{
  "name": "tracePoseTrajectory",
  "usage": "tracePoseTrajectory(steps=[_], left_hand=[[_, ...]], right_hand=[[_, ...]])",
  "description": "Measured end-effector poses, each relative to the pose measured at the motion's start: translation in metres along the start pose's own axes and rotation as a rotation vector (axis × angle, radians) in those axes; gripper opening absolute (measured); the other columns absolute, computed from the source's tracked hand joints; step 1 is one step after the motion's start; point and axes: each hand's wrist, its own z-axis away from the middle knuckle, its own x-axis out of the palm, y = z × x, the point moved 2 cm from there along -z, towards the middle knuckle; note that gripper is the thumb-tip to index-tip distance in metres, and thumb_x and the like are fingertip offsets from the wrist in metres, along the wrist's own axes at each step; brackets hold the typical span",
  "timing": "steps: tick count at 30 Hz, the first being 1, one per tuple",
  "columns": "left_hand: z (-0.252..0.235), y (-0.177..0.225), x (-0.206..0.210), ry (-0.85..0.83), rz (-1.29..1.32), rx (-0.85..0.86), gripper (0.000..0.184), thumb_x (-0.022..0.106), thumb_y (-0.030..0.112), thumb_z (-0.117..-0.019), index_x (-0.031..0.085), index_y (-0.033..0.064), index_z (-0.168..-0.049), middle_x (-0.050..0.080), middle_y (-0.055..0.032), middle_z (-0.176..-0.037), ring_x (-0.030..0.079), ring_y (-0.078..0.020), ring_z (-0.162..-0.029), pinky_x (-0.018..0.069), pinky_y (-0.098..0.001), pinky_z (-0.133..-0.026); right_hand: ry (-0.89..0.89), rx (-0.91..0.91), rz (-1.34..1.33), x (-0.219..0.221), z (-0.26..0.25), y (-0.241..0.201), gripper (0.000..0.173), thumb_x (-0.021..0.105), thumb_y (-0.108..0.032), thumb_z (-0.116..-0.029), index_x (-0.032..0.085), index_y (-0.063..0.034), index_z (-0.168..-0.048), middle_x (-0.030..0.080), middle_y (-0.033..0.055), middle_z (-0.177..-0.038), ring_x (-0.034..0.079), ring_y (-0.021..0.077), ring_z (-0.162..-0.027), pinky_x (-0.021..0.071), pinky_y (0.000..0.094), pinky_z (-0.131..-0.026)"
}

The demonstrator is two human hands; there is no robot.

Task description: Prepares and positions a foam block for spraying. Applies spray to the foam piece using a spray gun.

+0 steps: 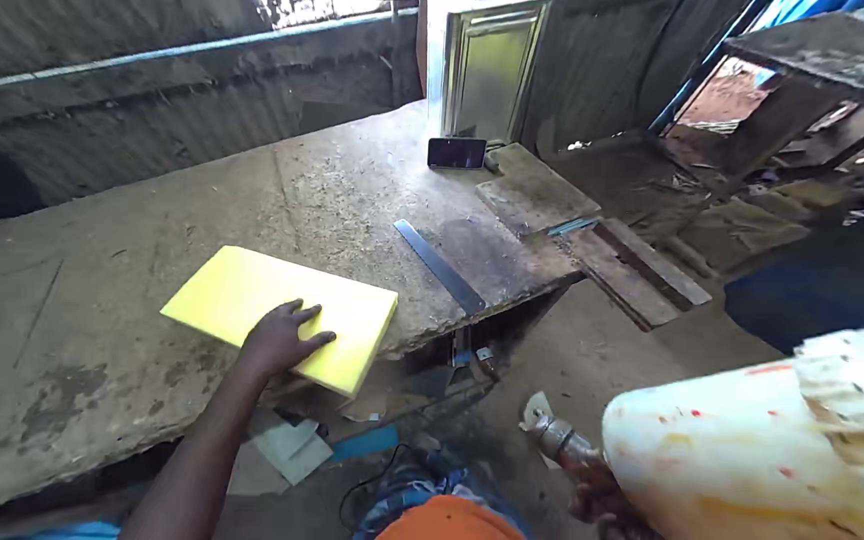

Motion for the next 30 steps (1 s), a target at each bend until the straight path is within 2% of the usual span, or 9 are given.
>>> tracePoseTrajectory(steps=[4, 7, 10, 14, 20, 21, 25, 27, 30], left_hand=[[-0.01, -0.003, -0.02, -0.174, 0.029, 0.007, 0.067, 0.081, 0.053, -0.0839, 0.061, 0.0296, -0.144, 0.048, -0.0095, -0.157, 0.051, -0.0362, -0.139, 0.044, -0.0671, -0.107], [-0.022, -0.009, -0.033, -0.268, 0.014, 0.006, 0.065, 0.088, 0.041, -0.0803, 0.064, 0.0327, -0.14, 0.05, -0.0057, -0.156, 0.053, -0.0368, -0.137, 0.0433, -0.0695, -0.105], [-0.033, -0.01, -0.037, -0.269, 0.011, 0.007, 0.055, 0.088, 0.034, -0.0809, 0.07, 0.0313, -0.133, 0.063, -0.0078, -0.143, 0.059, -0.0384, -0.129, 0.044, -0.0719, -0.102], [-0.036, -0.007, -0.037, -0.26, 0.041, -0.025, 0.048, 0.087, 0.031, -0.083, 0.073, 0.0279, -0.129, 0.065, -0.0092, -0.139, 0.06, -0.0378, -0.127, 0.0445, -0.0708, -0.102], [-0.033, 0.003, -0.034, -0.234, 0.028, -0.118, 0.048, 0.087, 0.029, -0.0824, 0.073, 0.0291, -0.128, 0.067, -0.0099, -0.136, 0.061, -0.0392, -0.125, 0.0444, -0.0721, -0.1], [-0.033, 0.003, -0.034, -0.224, 0.037, -0.127, 0.048, 0.088, 0.028, -0.0819, 0.073, 0.0286, -0.128, 0.067, -0.0104, -0.135, 0.061, -0.0394, -0.125, 0.0445, -0.0719, -0.1], [-0.03, 0.01, -0.032, -0.202, 0.054, -0.15, 0.048, 0.089, 0.025, -0.0812, 0.073, 0.0251, -0.127, 0.067, -0.012, -0.136, 0.06, -0.0393, -0.127, 0.0434, -0.0715, -0.102], [-0.029, 0.009, -0.032, -0.187, 0.072, -0.163, 0.049, 0.088, 0.024, -0.0813, 0.073, 0.0245, -0.127, 0.065, -0.0106, -0.138, 0.059, -0.038, -0.129, 0.0432, -0.0706, -0.103], [-0.025, 0.007, -0.029, -0.177, 0.123, -0.157, 0.049, 0.087, 0.019, -0.0825, 0.072, 0.0221, -0.129, 0.057, -0.0086, -0.149, 0.053, -0.0347, -0.137, 0.0418, -0.067, -0.108]], right_hand=[[0.065, 0.109, 0.048, -0.016, -0.003, 0.009, 0.018, 0.065, -0.023, -0.0965, 0.069, -0.0101, -0.109, 0.07, -0.0041, -0.09, 0.06, 0.0023, -0.063, 0.053, 0.0225, -0.06], [-0.08, 0.11, 0.084, -0.044, 0.003, 0.038, 0.025, 0.063, -0.027, -0.1011, 0.065, -0.007, -0.116, 0.068, 0.0016, -0.092, 0.06, 0.0084, -0.063, 0.0551, 0.0304, -0.06], [-0.142, 0.094, 0.094, -0.048, -0.005, 0.036, 0.021, 0.063, -0.028, -0.1024, 0.068, -0.0105, -0.114, 0.069, -0.0055, -0.09, 0.059, 0.0013, -0.064, 0.0538, 0.0237, -0.061], [-0.132, 0.129, 0.113, -0.056, -0.005, 0.047, 0.022, 0.064, -0.03, -0.1012, 0.069, -0.0104, -0.11, 0.068, -0.0076, -0.085, 0.063, 0.0025, -0.069, 0.0577, 0.0275, -0.071], [-0.228, 0.199, 0.191, -0.062, -0.017, 0.031, 0.032, 0.058, -0.025, -0.1041, 0.066, 0.005, -0.114, 0.069, 0.0007, -0.096, 0.062, -0.0017, -0.086, 0.0525, 0.0227, -0.088], [-0.185, 0.183, 0.195, -0.057, -0.025, 0.017, 0.027, 0.063, -0.021, -0.1015, 0.068, 0.0047, -0.106, 0.071, 0.0023, -0.091, 0.065, 0.0007, -0.082, 0.0555, 0.0247, -0.086], [-0.145, 0.189, 0.118, -0.037, -0.049, -0.017, 0.015, 0.063, -0.021, -0.0982, 0.067, -0.0072, -0.096, 0.067, -0.016, -0.081, 0.058, -0.0115, -0.072, 0.0518, 0.0117, -0.077], [-0.176, 0.042, 0.05, -0.056, -0.049, 0.015, 0.022, 0.059, -0.016, -0.1005, 0.066, 0.0038, -0.105, 0.068, -0.0089, -0.089, 0.06, -0.0091, -0.078, 0.0523, 0.0144, -0.079], [-0.045, 0.334, 0.072, -0.06, -0.067, 0.005, 0.018, 0.066, -0.014, -0.0947, 0.067, 0.0006, -0.106, 0.067, -0.0023, -0.085, 0.063, 0.0017, -0.074, 0.0559, 0.0236, -0.08]])
